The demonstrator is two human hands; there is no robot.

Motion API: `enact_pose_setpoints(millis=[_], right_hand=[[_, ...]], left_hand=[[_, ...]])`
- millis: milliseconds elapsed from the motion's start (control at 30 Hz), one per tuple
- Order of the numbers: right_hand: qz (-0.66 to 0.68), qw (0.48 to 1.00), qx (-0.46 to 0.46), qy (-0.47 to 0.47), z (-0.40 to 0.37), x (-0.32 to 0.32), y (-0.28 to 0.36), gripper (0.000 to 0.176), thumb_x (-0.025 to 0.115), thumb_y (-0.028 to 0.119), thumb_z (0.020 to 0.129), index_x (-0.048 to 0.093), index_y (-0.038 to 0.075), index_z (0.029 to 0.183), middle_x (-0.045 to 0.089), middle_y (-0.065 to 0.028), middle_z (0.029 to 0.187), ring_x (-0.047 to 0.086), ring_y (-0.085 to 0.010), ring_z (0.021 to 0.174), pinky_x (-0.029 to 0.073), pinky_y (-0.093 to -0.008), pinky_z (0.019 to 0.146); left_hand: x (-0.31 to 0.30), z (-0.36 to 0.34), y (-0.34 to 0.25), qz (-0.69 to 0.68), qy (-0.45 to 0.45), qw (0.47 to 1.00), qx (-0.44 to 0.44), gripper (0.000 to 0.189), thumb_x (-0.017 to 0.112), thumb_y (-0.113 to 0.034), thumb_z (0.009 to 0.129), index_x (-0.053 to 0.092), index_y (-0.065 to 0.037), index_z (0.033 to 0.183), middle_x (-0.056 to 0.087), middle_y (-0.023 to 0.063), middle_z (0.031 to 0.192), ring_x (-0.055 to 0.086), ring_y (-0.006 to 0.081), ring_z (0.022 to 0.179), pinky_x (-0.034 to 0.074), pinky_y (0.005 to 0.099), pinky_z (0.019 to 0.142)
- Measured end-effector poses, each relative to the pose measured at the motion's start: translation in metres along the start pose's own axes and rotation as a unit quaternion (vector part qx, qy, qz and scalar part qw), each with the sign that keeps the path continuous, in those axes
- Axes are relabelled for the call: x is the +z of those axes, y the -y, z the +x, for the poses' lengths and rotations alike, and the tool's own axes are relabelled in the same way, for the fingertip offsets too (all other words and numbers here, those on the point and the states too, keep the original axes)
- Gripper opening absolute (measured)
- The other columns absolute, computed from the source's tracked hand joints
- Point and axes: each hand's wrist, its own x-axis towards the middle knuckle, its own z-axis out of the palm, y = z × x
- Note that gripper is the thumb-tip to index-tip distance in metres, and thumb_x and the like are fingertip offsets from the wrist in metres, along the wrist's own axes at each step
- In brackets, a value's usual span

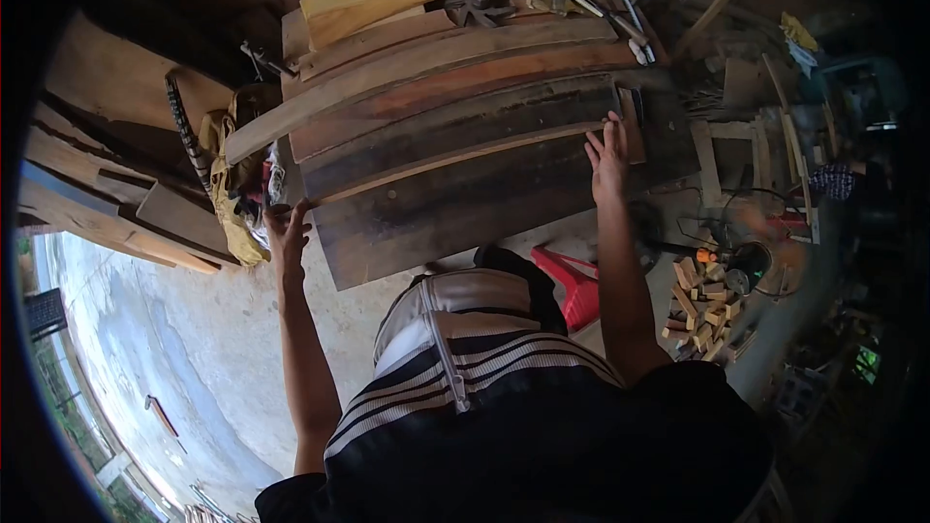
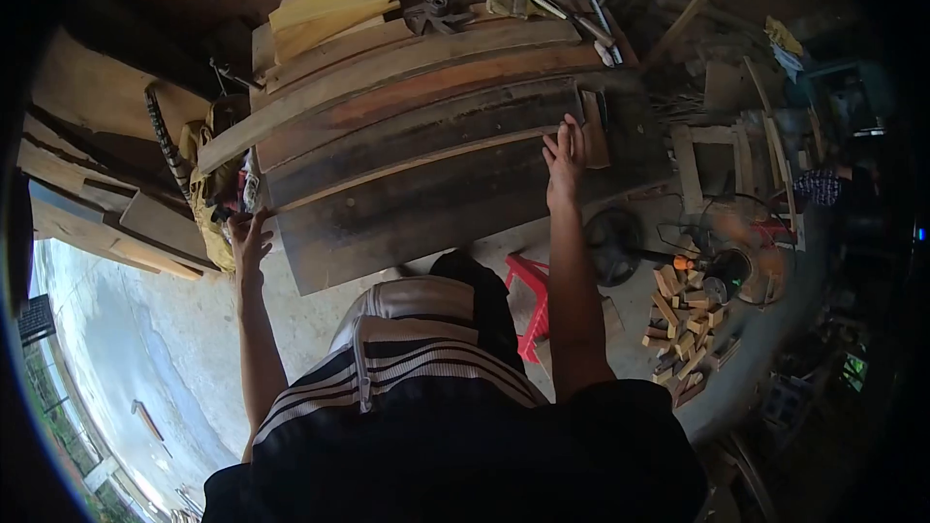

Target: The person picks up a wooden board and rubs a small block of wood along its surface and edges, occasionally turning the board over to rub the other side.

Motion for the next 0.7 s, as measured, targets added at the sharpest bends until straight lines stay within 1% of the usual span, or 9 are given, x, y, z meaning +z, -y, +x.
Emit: enact_pose_setpoints(millis=[200, 267, 433, 467, 533, 567, 633, 667, 700], right_hand=[[0.048, 0.999, -0.004, -0.007, -0.007, -0.004, -0.004, 0.048, 0.053, 0.040, 0.096, 0.045, 0.015, 0.136, 0.038, -0.0074, 0.142, 0.052, -0.0305, 0.120, 0.041, -0.0401, 0.103], [0.090, 0.996, 0.015, -0.002, -0.008, -0.006, -0.003, 0.041, 0.053, 0.032, 0.098, 0.046, 0.016, 0.135, 0.038, -0.0032, 0.142, 0.051, -0.0307, 0.121, 0.044, -0.0395, 0.101], [0.156, 0.988, 0.018, 0.001, -0.015, -0.018, -0.013, 0.037, 0.054, 0.024, 0.098, 0.049, 0.013, 0.133, 0.048, -0.0082, 0.131, 0.050, -0.0267, 0.121, 0.045, -0.0401, 0.102], [0.154, 0.988, 0.014, -0.003, -0.018, -0.021, -0.012, 0.037, 0.054, 0.024, 0.098, 0.049, 0.013, 0.133, 0.048, -0.0082, 0.131, 0.050, -0.0267, 0.121, 0.045, -0.0401, 0.102], [0.162, 0.984, 0.066, -0.043, -0.026, -0.023, -0.013, 0.036, 0.052, 0.020, 0.098, 0.048, 0.011, 0.133, 0.049, -0.0097, 0.129, 0.049, -0.0256, 0.121, 0.045, -0.0402, 0.102], [0.153, 0.984, 0.076, -0.049, -0.029, -0.026, -0.013, 0.036, 0.050, 0.017, 0.099, 0.048, 0.011, 0.134, 0.050, -0.0094, 0.129, 0.052, -0.0253, 0.119, 0.045, -0.0412, 0.102], [0.114, 0.989, 0.090, -0.038, -0.033, -0.037, -0.022, 0.037, 0.050, 0.016, 0.098, 0.048, 0.010, 0.135, 0.052, -0.0080, 0.124, 0.053, -0.0238, 0.116, 0.046, -0.0408, 0.101], [0.074, 0.992, 0.097, -0.027, -0.033, -0.042, -0.025, 0.037, 0.051, 0.014, 0.098, 0.048, 0.010, 0.135, 0.054, -0.0066, 0.119, 0.054, -0.0223, 0.114, 0.047, -0.0405, 0.099], [0.073, 0.992, 0.098, -0.028, -0.032, -0.044, -0.029, 0.037, 0.051, 0.014, 0.098, 0.048, 0.010, 0.135, 0.054, -0.0066, 0.119, 0.054, -0.0223, 0.114, 0.047, -0.0405, 0.099]], left_hand=[[0.006, -0.003, 0.009, -0.035, 0.006, 0.999, -0.028, 0.043, 0.067, -0.034, 0.083, 0.043, -0.009, 0.109, 0.056, 0.0086, 0.096, 0.061, 0.0189, 0.075, 0.047, 0.0322, 0.063], [0.009, -0.001, 0.019, -0.073, -0.017, 0.997, -0.030, 0.040, 0.065, -0.033, 0.084, 0.043, -0.009, 0.109, 0.057, 0.0080, 0.095, 0.061, 0.0188, 0.075, 0.047, 0.0324, 0.064], [0.010, 0.002, 0.050, -0.128, -0.035, 0.990, -0.043, 0.028, 0.057, -0.028, 0.090, 0.045, -0.011, 0.109, 0.060, 0.0067, 0.096, 0.062, 0.0188, 0.076, 0.050, 0.0371, 0.066], [0.009, -0.002, 0.052, -0.119, -0.035, 0.991, -0.049, 0.025, 0.056, -0.026, 0.091, 0.046, -0.012, 0.109, 0.060, 0.0073, 0.102, 0.062, 0.0205, 0.082, 0.051, 0.0382, 0.069], [0.009, -0.008, 0.058, -0.175, -0.040, 0.981, -0.073, 0.034, 0.054, -0.023, 0.092, 0.042, -0.012, 0.122, 0.057, 0.0096, 0.111, 0.062, 0.0236, 0.090, 0.053, 0.0403, 0.072], [0.011, -0.010, 0.063, -0.173, -0.041, 0.981, -0.074, 0.034, 0.054, -0.023, 0.092, 0.042, -0.012, 0.122, 0.057, 0.0096, 0.111, 0.062, 0.0236, 0.090, 0.053, 0.0403, 0.072], [0.020, -0.011, 0.089, -0.272, -0.177, 0.942, -0.090, 0.033, 0.053, -0.022, 0.091, 0.046, -0.010, 0.121, 0.056, 0.0134, 0.112, 0.060, 0.0256, 0.097, 0.055, 0.0432, 0.075], [0.021, 0.004, 0.115, -0.314, -0.193, 0.927, -0.077, 0.036, 0.052, -0.018, 0.091, 0.045, -0.002, 0.122, 0.054, 0.0175, 0.116, 0.059, 0.0286, 0.099, 0.055, 0.0430, 0.076], [0.014, 0.007, 0.125, -0.319, -0.157, 0.930, -0.092, 0.038, 0.051, -0.021, 0.092, 0.045, 0.000, 0.123, 0.052, 0.0189, 0.117, 0.059, 0.0295, 0.100, 0.056, 0.0423, 0.077]])
